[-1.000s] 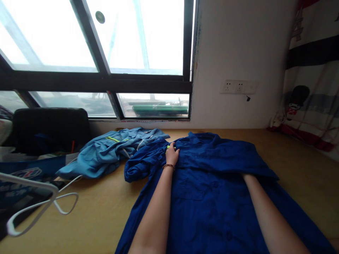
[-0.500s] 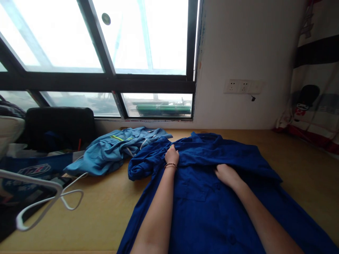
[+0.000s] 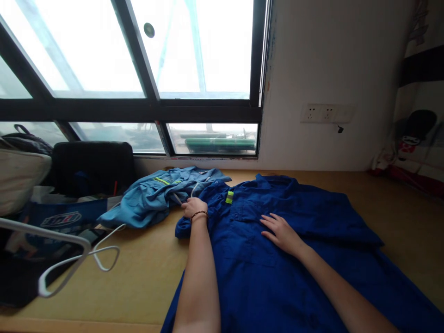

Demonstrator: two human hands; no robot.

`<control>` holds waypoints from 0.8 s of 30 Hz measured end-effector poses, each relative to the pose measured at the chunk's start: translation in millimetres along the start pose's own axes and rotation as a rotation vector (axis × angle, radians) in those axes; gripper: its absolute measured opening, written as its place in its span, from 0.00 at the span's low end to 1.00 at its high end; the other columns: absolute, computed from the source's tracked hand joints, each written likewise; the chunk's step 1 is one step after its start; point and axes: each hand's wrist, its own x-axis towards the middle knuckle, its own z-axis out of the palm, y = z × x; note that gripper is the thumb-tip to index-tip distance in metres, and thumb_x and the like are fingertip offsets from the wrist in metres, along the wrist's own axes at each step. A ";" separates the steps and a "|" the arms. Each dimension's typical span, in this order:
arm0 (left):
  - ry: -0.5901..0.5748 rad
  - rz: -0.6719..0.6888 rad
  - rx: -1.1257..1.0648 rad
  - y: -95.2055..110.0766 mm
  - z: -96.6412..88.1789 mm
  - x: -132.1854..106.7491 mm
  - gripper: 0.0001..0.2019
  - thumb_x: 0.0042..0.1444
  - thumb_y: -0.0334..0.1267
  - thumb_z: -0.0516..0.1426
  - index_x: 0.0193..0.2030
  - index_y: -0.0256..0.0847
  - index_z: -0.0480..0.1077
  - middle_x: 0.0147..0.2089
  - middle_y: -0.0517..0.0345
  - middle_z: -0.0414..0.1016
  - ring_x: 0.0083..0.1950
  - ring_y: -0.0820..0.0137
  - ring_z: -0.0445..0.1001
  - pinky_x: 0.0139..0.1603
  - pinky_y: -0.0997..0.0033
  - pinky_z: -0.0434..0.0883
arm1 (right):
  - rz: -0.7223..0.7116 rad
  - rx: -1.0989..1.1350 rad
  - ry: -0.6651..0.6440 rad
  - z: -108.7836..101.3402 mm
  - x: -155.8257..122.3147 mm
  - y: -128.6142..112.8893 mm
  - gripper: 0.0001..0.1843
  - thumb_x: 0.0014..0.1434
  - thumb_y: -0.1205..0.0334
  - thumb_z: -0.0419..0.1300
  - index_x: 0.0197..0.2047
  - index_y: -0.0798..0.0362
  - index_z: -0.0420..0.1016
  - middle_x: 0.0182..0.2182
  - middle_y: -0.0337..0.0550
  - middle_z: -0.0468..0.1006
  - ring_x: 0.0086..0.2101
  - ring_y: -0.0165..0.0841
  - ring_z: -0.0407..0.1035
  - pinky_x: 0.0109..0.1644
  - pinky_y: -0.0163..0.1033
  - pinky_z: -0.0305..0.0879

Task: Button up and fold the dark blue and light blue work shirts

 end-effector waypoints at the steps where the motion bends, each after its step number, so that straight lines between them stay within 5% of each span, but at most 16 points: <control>1: -0.028 -0.012 -0.007 0.4 2.1 1.3 0.20 0.44 0.30 0.54 0.46 0.24 0.63 0.45 0.24 0.66 0.45 0.46 0.69 0.39 0.49 0.66 | 0.005 0.007 0.002 1.1 0.5 -0.9 0.23 0.58 0.51 0.49 0.56 0.47 0.61 0.56 0.41 0.61 0.57 0.42 0.49 0.58 0.51 0.49; 4: -0.029 0.018 -0.032 9.0 -2.0 3.7 0.14 0.47 0.32 0.53 0.43 0.31 0.68 0.42 0.32 0.71 0.44 0.49 0.70 0.39 0.54 0.67 | 0.008 0.028 -0.005 -0.3 1.0 -3.0 0.23 0.58 0.51 0.49 0.56 0.46 0.61 0.56 0.40 0.60 0.57 0.41 0.48 0.58 0.51 0.50; 9: 0.371 0.237 -0.292 38.2 -41.5 -9.0 0.17 0.57 0.39 0.45 0.50 0.39 0.65 0.44 0.42 0.72 0.48 0.55 0.68 0.47 0.57 0.64 | 0.018 0.102 0.018 0.0 1.1 -1.2 0.23 0.57 0.51 0.51 0.55 0.45 0.63 0.56 0.41 0.61 0.57 0.41 0.49 0.58 0.52 0.49; 12: 0.446 0.427 -0.611 67.6 -63.7 -32.5 0.18 0.58 0.36 0.44 0.55 0.40 0.60 0.52 0.50 0.67 0.53 0.63 0.65 0.54 0.65 0.60 | 0.063 0.322 0.112 1.7 4.9 -1.2 0.23 0.55 0.49 0.53 0.53 0.47 0.66 0.53 0.44 0.65 0.55 0.41 0.53 0.58 0.51 0.49; 14: 0.305 0.645 -0.810 90.4 -66.3 -57.6 0.19 0.58 0.34 0.44 0.57 0.41 0.58 0.57 0.55 0.62 0.57 0.68 0.61 0.58 0.72 0.57 | 0.120 0.631 0.213 -2.1 8.3 -1.5 0.26 0.54 0.47 0.53 0.54 0.48 0.64 0.52 0.46 0.66 0.53 0.40 0.57 0.57 0.50 0.53; 17: -0.185 1.041 -0.867 118.4 -45.1 -109.2 0.21 0.57 0.32 0.44 0.58 0.40 0.57 0.58 0.57 0.62 0.59 0.69 0.58 0.60 0.70 0.55 | 0.152 1.183 0.381 -17.4 10.5 4.1 0.32 0.54 0.39 0.47 0.58 0.45 0.56 0.54 0.46 0.62 0.51 0.40 0.61 0.53 0.51 0.58; 20: -0.639 1.455 -0.570 129.6 -6.3 -163.3 0.23 0.55 0.30 0.47 0.58 0.39 0.56 0.58 0.51 0.61 0.59 0.67 0.59 0.58 0.68 0.57 | 0.221 1.493 0.630 -34.9 5.8 24.7 0.37 0.52 0.32 0.39 0.57 0.45 0.57 0.53 0.47 0.64 0.49 0.40 0.62 0.49 0.51 0.62; 24: -0.882 1.668 -0.197 127.7 24.0 -196.0 0.23 0.51 0.31 0.52 0.56 0.37 0.60 0.55 0.46 0.64 0.54 0.64 0.64 0.54 0.67 0.62 | 0.474 1.588 0.893 -43.2 -6.2 69.9 0.33 0.52 0.35 0.44 0.52 0.49 0.64 0.46 0.47 0.71 0.45 0.40 0.66 0.44 0.49 0.66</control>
